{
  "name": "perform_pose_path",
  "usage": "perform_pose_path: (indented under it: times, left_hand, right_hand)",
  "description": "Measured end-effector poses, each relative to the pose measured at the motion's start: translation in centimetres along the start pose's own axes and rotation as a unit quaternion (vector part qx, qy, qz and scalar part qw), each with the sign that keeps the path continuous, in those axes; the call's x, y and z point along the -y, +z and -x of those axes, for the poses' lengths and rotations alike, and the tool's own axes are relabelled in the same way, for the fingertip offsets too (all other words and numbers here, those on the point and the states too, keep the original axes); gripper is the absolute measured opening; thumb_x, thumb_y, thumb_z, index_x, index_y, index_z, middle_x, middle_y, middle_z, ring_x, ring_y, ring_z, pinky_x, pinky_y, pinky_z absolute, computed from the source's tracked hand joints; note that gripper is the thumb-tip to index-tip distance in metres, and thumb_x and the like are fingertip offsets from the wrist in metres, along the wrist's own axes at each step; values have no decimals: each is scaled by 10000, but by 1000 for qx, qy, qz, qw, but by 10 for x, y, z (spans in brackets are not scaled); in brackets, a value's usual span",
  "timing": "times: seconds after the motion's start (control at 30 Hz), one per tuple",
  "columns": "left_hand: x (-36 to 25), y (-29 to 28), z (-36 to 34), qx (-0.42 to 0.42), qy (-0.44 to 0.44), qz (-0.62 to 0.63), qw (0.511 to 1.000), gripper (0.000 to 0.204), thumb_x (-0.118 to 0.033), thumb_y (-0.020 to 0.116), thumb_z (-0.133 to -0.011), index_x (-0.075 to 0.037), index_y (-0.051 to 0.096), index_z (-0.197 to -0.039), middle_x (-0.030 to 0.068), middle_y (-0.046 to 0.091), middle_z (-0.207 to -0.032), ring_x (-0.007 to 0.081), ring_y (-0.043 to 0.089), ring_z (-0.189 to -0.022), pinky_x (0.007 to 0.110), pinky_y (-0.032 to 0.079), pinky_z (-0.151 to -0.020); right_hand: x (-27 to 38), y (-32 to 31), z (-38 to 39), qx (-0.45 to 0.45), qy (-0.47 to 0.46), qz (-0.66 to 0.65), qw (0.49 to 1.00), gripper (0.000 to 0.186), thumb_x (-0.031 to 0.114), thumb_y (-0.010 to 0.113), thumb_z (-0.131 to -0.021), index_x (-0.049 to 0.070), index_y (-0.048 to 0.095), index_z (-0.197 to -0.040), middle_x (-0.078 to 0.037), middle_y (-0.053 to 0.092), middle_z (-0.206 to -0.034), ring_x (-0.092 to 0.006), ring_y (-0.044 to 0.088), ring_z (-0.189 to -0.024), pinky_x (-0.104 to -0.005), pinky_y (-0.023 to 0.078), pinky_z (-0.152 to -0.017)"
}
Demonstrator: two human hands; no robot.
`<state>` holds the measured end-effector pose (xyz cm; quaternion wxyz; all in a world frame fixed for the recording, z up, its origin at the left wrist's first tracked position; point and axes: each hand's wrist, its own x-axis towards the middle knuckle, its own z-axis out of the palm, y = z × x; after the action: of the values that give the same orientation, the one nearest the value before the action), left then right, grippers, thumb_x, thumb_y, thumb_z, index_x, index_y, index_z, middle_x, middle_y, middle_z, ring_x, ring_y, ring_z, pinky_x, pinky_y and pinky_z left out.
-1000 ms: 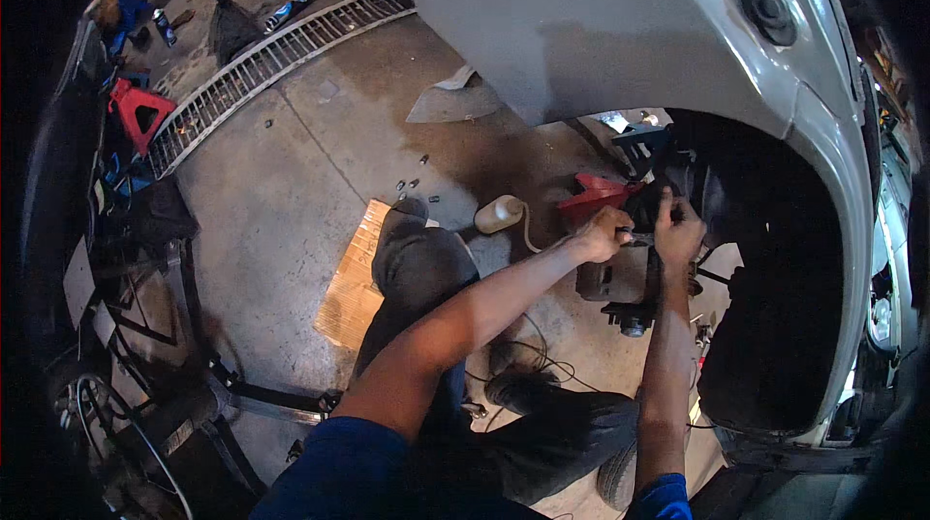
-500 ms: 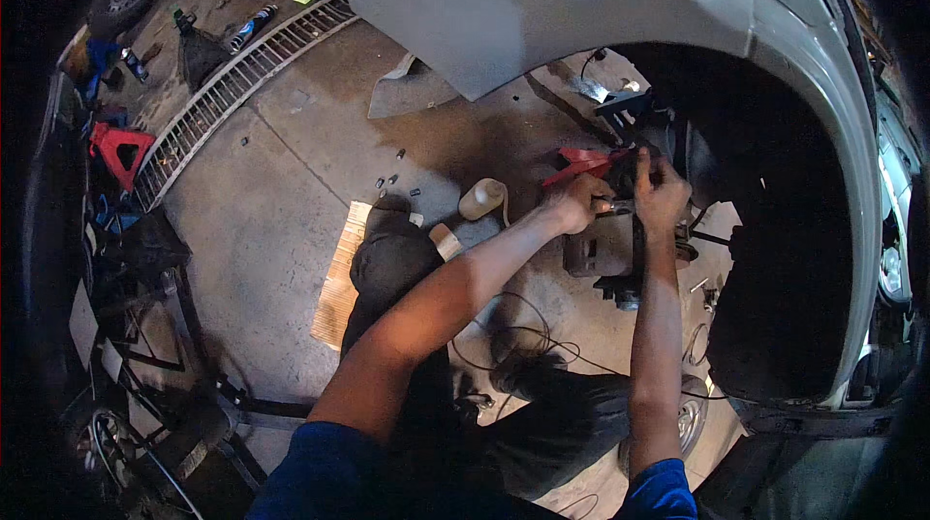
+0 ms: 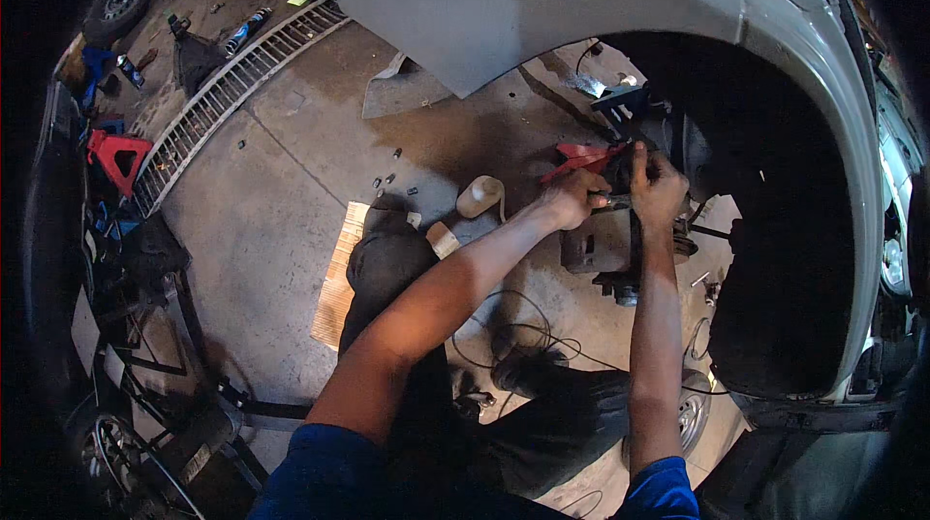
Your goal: Installing or adjusting brake components on a vehicle's wheel hub.
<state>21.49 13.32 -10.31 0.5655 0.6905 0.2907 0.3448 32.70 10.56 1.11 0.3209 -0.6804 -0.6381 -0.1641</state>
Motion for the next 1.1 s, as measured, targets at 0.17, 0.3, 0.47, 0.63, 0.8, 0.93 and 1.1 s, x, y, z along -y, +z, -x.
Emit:
perform_pose_path:
  times: [0.17,0.3,0.47,0.63,0.8,0.93,1.1]
  left_hand:
    - [-13,-5,5,12,13,3,1000,269,-167,640,-844,-39,621,-1080,137,643,-1079,266,593,-1032,352,443,-881]
    - [-11,-5,4,14,-7,-2,1000,272,-172,629,-854,-55,614,-1099,142,636,-1094,264,593,-1035,351,442,-887]
    - [-16,-6,8,5,-12,-30,999,278,-183,622,-861,-63,609,-1112,149,621,-1123,266,582,-1056,350,439,-896]
    - [-18,-8,8,26,-21,-9,999,293,-204,628,-855,-73,609,-1116,133,620,-1130,283,572,-1066,365,433,-906]
    - [-10,-8,6,1,31,-61,998,313,-221,639,-843,-74,605,-1117,127,621,-1126,291,572,-1061,373,433,-904]
    - [-18,-6,9,14,-8,-29,999,300,-227,628,-852,-76,607,-1111,125,615,-1129,283,551,-1084,368,420,-923]
    - [-19,-8,8,27,-11,-15,999,285,-240,621,-857,-78,615,-1091,118,619,-1093,274,538,-1086,361,408,-939]
  right_hand:
    - [-10,1,0,4,5,8,1000,436,407,577,-863,-7,666,-760,-211,622,-656,-366,639,-624,-410,486,-569]
    - [1,-2,0,-1,-4,-2,1000,439,407,579,-862,-13,665,-766,-210,621,-654,-361,638,-614,-401,484,-566]
    - [-2,-2,0,-1,10,-13,1000,433,405,585,-859,-11,667,-773,-204,622,-650,-353,641,-614,-394,484,-566]
    - [-1,-2,2,-10,21,-6,1000,420,396,591,-858,-7,669,-765,-194,627,-646,-341,643,-605,-389,486,-564]
    - [3,-1,1,-26,-6,-12,1000,416,379,588,-865,-18,666,-765,-196,622,-633,-338,642,-593,-393,484,-554]
    - [-5,-2,2,3,22,-9,1000,407,377,590,-863,-11,668,-773,-199,623,-641,-343,639,-591,-395,479,-547]
    - [-3,-9,-1,38,47,-46,997,433,406,577,-871,-15,674,-850,-211,634,-692,-336,649,-659,-362,491,-620]
